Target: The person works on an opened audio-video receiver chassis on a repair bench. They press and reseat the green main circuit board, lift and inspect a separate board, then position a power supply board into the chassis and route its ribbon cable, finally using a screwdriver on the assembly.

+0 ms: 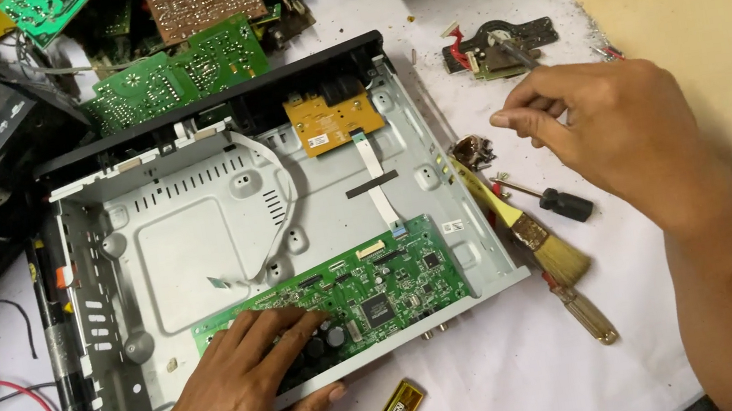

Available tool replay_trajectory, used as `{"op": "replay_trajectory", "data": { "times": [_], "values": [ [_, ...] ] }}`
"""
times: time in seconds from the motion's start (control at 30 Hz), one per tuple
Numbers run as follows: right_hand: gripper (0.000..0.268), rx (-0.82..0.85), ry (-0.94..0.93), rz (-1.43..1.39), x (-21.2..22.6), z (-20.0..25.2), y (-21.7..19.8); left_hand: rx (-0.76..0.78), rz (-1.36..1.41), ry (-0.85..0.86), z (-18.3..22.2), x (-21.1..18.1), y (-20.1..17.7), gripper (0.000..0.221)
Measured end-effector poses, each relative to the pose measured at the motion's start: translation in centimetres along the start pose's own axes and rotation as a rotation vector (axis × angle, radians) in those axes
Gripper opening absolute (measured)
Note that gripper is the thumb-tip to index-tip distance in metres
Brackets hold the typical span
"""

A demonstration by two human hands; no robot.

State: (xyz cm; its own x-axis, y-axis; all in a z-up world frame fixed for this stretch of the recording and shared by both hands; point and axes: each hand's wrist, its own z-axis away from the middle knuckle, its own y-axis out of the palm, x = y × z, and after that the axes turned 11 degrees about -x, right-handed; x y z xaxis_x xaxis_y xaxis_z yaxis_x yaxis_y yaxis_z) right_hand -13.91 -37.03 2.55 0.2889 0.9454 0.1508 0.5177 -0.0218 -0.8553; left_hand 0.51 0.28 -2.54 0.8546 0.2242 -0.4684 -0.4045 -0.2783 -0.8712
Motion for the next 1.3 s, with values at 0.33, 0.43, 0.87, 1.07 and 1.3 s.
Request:
{"op": "replay_trajectory", "data": {
  "times": [0.33, 0.43, 0.87, 1.07, 1.3],
  "values": [
    [0.024, 0.812, 0.141, 0.285, 0.6, -0.7, -2.1, -0.005, -0.122, 0.018, 0.8, 1.1, 2.0, 0.069],
    [0.028, 0.795, 0.109, 0.177, 1.5, -0.5, -1.9, -0.042, -0.196, 0.073, 1.4, 1.7, 2.7, 0.074],
    [0.046, 0.995, 0.154, 0.475, 2.3, -0.1, -4.4, 0.108, -0.289, -0.038, 2.4, 2.8, 3.6, 0.084],
    [0.056, 1.064, 0.276, 0.633, -0.1, 2.4, -3.8, 0.164, -0.295, -0.076, 2.3, 2.9, 3.6, 0.084],
    [0.055, 0.962, 0.353, 0.7, 0.5, 4.4, -5.0, 0.135, -0.235, -0.064, 1.5, 2.0, 2.7, 0.081]
  ]
}}
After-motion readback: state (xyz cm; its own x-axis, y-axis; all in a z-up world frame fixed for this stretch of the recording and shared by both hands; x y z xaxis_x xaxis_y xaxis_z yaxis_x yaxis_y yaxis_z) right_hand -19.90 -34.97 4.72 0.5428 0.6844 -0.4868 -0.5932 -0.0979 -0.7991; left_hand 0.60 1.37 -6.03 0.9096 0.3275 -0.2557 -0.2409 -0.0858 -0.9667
